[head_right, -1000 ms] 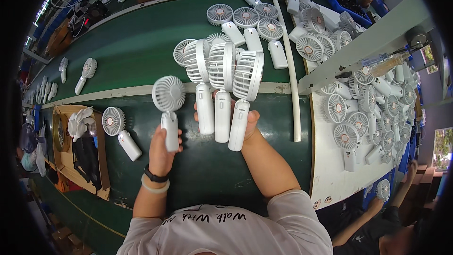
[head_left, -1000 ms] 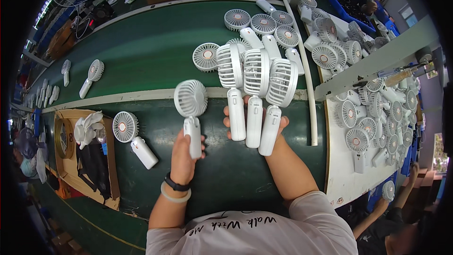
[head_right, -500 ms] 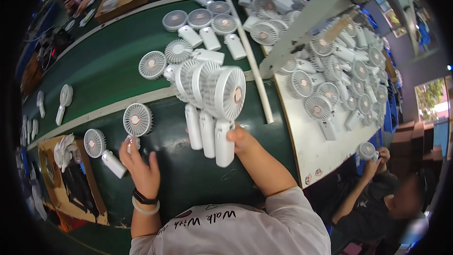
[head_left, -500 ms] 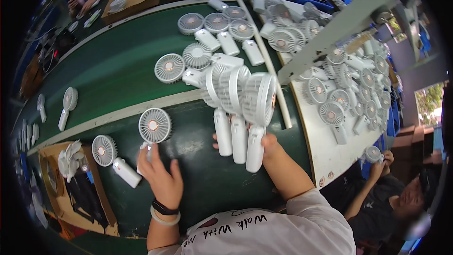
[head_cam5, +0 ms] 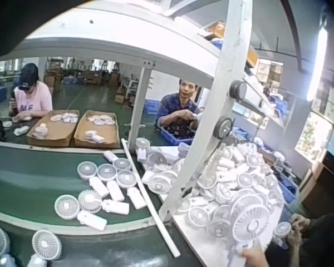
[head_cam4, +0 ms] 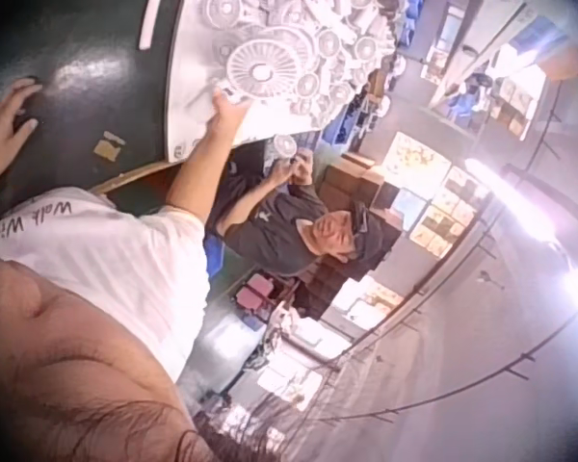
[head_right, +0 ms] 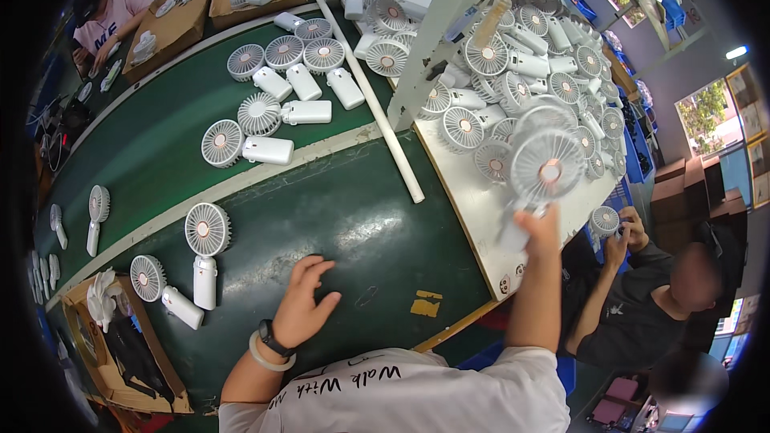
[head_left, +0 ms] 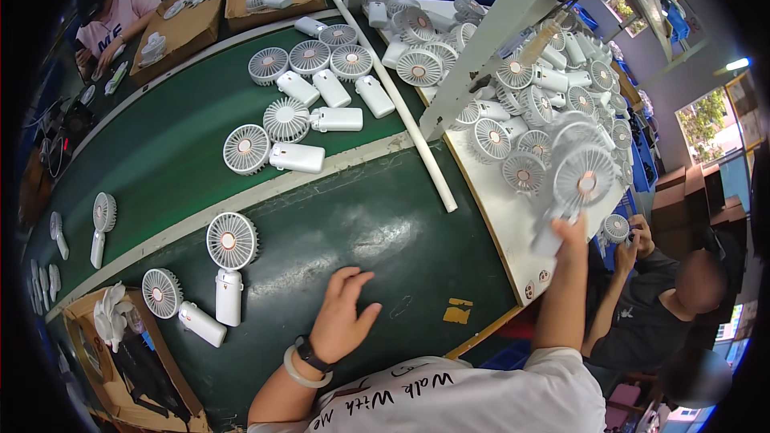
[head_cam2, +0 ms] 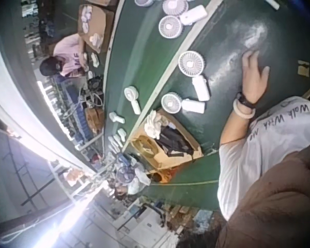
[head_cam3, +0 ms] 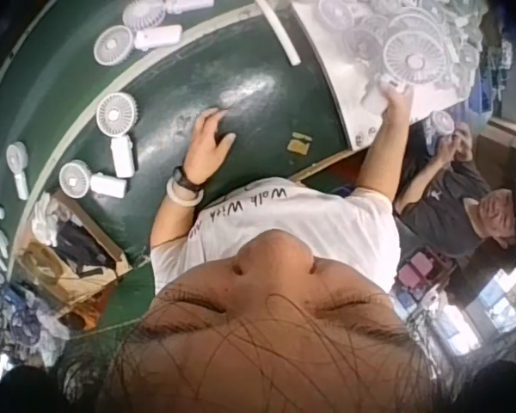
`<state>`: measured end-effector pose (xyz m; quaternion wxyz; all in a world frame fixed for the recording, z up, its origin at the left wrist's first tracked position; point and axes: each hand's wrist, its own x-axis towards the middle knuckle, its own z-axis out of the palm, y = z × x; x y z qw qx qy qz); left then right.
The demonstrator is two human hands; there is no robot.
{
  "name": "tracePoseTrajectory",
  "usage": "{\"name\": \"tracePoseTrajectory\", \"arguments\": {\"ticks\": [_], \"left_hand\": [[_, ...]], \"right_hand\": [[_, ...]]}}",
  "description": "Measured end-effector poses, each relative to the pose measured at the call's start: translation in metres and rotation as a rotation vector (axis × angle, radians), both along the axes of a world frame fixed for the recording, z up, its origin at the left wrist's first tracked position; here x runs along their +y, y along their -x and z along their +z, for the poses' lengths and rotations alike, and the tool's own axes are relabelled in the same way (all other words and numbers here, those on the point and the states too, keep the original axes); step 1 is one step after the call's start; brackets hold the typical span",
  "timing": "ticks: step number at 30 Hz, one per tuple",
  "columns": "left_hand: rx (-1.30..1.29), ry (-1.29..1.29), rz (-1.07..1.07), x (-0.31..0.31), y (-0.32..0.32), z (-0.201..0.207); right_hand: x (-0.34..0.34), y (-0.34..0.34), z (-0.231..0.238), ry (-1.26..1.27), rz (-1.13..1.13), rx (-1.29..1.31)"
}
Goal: The person assembles white portable fans on a green workbench. They pick up fan heads and bases, connect them, and test the units by turning them on. The person also wipes the fan surfaces with a white cloth and arranges the finished units on the table.
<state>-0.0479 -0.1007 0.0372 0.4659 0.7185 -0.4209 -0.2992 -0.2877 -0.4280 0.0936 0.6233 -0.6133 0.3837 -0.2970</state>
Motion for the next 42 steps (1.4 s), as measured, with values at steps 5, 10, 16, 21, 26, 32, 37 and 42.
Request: {"name": "tracePoseTrajectory", "arguments": {"ticks": [5, 10, 16, 21, 26, 32, 37, 42], "left_hand": [[-0.058, -0.037, 0.072, 0.008, -0.014, -0.002], [-0.377, 0.03, 0.152, -0.02, -0.047, 0.001], [-0.571, 0.03, 0.236, -0.071, -0.089, 0.001], [-0.621, 0.042, 0.255, -0.057, -0.075, 0.012], [-0.717, -0.144, 0.559, -0.003, -0.056, 0.018], [-0.765, -0.44, 0.586, 0.038, -0.049, 0.004], [-0.729, -0.528, 0.694, 0.034, -0.062, 0.007], [-0.625, -0.416, 0.462, 0.003, -0.044, -0.003]], "right_hand": [[-0.12, 0.035, -0.024, 0.669, -0.537, 0.467], [-0.148, 0.027, -0.035, 0.699, -0.443, 0.665], [-0.178, 0.043, -0.058, 0.69, -0.407, 0.458], [-0.189, 0.064, -0.064, 0.899, -0.511, 0.501], [-0.125, 0.029, -0.023, 1.258, -0.659, 0.769], [-0.085, 0.016, -0.025, 1.839, -0.615, 0.548], [0.005, -0.045, -0.029, 1.118, -0.228, 0.0], [0.093, -0.18, -0.022, 0.173, 0.5, -0.076]]}}
